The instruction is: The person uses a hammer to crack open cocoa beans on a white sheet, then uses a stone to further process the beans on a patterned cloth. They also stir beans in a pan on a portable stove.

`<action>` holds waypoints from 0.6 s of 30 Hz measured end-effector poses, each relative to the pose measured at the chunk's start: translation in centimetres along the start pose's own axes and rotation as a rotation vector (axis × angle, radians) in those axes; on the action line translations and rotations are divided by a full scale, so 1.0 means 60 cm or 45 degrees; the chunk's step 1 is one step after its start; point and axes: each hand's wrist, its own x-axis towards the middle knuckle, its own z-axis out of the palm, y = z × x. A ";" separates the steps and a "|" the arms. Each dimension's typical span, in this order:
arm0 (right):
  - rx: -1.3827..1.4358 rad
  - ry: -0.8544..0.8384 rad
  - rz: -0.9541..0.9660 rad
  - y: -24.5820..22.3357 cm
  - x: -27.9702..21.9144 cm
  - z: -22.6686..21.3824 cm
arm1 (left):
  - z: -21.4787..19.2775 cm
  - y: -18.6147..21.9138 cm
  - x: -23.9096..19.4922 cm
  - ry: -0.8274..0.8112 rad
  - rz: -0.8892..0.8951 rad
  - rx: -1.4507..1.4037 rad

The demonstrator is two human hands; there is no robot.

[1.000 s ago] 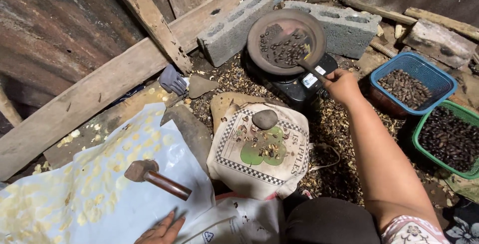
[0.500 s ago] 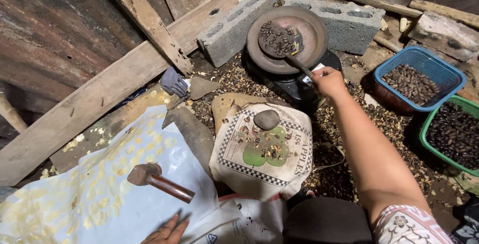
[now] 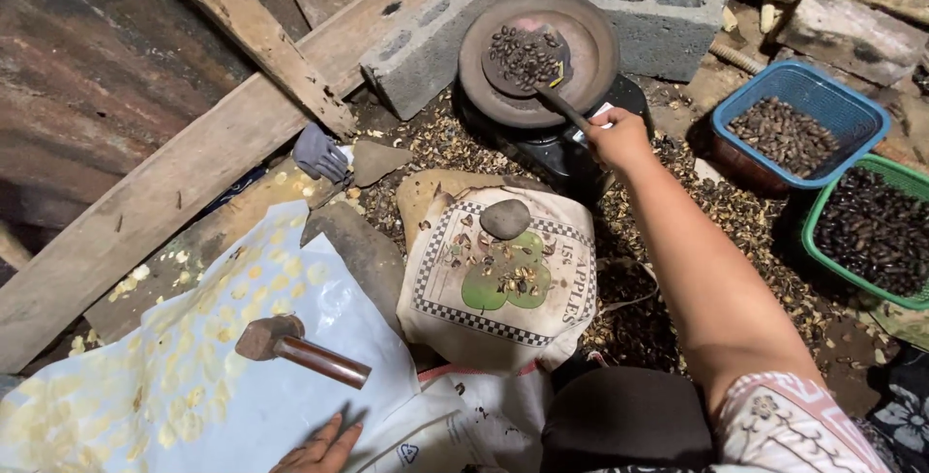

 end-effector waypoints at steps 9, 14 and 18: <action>0.228 -0.010 0.063 -0.036 -0.016 -0.007 | -0.063 0.020 -0.045 -0.065 0.045 -0.053; 0.220 -0.021 0.025 -0.039 -0.024 -0.023 | -0.077 0.025 -0.052 -0.030 0.079 -0.093; 0.181 -0.042 0.080 -0.054 -0.034 -0.029 | -0.105 0.033 -0.070 -0.196 0.020 -0.097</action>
